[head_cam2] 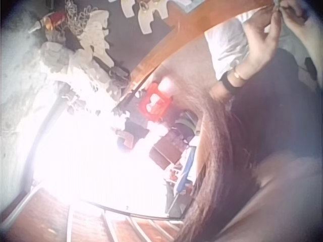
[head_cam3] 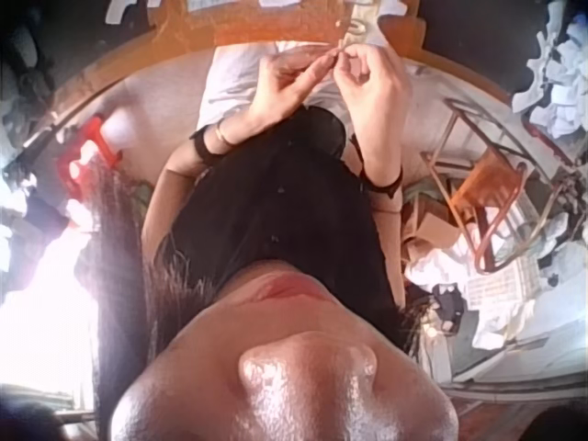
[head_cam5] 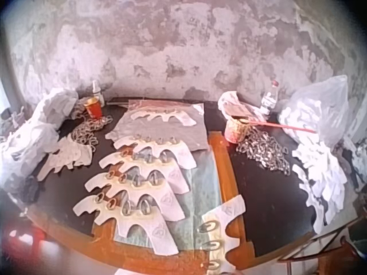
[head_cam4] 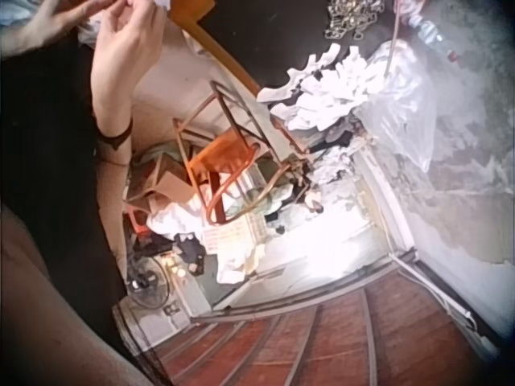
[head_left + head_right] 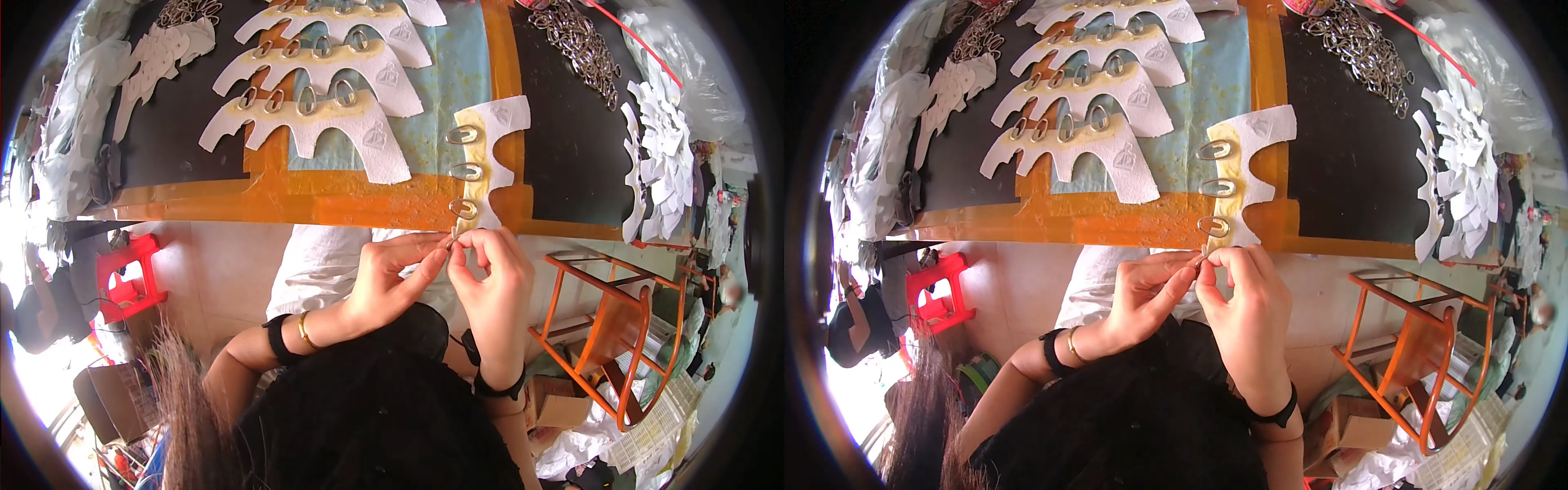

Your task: The person is manually inserting small metal or plastic rings into pre-cut shoe upper components at a manufacturing station.

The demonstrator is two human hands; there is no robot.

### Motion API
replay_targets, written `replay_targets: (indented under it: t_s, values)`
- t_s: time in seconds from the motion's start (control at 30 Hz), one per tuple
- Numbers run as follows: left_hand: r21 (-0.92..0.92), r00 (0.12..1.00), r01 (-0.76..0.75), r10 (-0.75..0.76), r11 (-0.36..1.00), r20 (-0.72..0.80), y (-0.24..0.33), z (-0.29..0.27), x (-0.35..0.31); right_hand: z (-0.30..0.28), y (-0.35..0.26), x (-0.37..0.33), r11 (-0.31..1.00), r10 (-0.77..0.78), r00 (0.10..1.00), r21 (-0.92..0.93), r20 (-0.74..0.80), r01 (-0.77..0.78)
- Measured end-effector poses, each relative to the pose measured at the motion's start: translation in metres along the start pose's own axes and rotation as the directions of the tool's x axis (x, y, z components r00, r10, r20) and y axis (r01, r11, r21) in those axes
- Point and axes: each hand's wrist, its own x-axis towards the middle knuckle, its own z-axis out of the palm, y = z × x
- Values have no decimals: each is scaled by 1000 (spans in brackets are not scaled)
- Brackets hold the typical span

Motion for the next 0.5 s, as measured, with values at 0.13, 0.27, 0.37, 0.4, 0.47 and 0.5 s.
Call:
replay_targets:
  t_s: [0.13, 0.27, 0.37, 0.4, 0.47, 0.5]
  values:
    - [-263, 981, 191, -188, 946, 39, 7, 1, 1, 2, 3, -1, 999, -22, 1000, -28, 6, 23]
    - [-495, 932, 352, -344, 795, 111, 0, 1, 1, 6, 4, -2, 997, -52, 999, -64, -6, 52]
    - [-561, 914, 388, -381, 731, 136, 4, 3, 2, 4, 5, -2, 996, -79, 997, -38, 4, 79]
    - [-566, 913, 393, -379, 725, 149, 3, 3, 2, 4, 5, -2, 996, -75, 997, -38, 8, 75]
    - [-571, 910, 402, -381, 716, 162, 3, 3, 3, 2, 6, -3, 997, -80, 997, -21, 4, 80]
    - [-563, 913, 400, -364, 723, 182, 3, 2, 3, 1, 7, -3, 997, -76, 997, -20, 7, 76]
